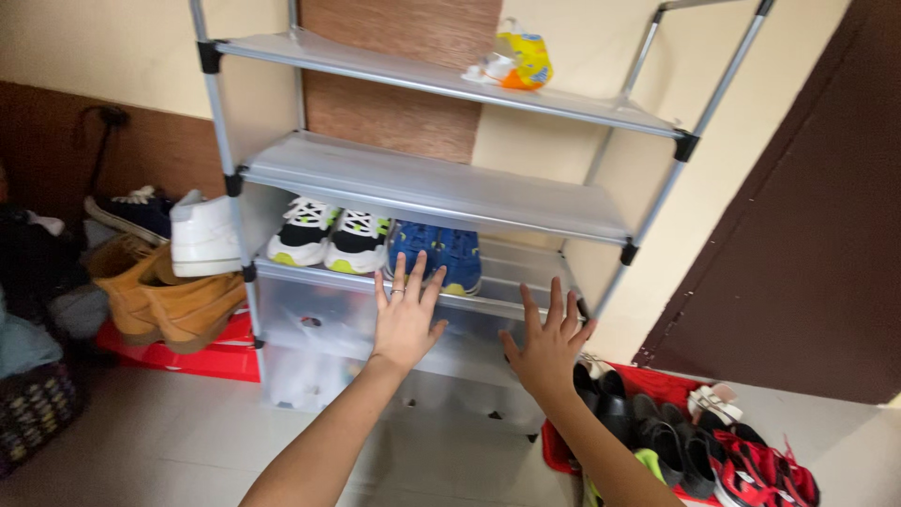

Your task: The person removes several pairs of shoes from a multi-tier shoe rack and places them on a red mat on the floor. They handle black formal shoes, black and red sneakers, neon green sneakers, and blue sneakers, arranging them in a row on the mat.

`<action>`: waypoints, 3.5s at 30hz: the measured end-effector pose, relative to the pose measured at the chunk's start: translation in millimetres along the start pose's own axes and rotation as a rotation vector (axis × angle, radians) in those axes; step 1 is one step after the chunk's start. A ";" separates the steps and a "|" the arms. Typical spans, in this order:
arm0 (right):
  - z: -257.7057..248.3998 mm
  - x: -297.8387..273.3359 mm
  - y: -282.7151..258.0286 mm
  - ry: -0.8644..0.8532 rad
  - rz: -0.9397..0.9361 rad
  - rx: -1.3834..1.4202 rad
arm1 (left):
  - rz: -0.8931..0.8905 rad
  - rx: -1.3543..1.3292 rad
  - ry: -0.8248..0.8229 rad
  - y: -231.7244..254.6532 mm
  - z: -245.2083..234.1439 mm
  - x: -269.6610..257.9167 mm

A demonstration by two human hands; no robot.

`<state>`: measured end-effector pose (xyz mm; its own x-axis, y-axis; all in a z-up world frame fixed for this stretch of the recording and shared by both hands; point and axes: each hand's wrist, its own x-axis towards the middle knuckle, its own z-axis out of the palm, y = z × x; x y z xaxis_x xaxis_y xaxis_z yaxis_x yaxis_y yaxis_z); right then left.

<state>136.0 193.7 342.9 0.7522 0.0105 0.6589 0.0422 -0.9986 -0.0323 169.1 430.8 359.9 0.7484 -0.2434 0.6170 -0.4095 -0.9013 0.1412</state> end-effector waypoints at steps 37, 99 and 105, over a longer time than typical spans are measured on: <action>84.0 65.9 -39.7 0.102 -0.063 0.245 | -0.503 -0.210 0.004 -48.0 40.7 41.3; 110.3 -28.5 1.5 -0.534 0.721 1.854 | -0.927 -1.484 -0.046 -48.0 89.5 -85.0; 105.3 -49.6 -5.6 -0.566 0.769 1.889 | -0.880 -1.419 -0.135 -53.1 82.5 -95.8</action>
<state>167.7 204.3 231.3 0.9917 0.0966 -0.0850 -0.1189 0.4347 -0.8927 162.1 472.4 229.5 0.9963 0.0306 -0.0808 0.0718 0.2267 0.9713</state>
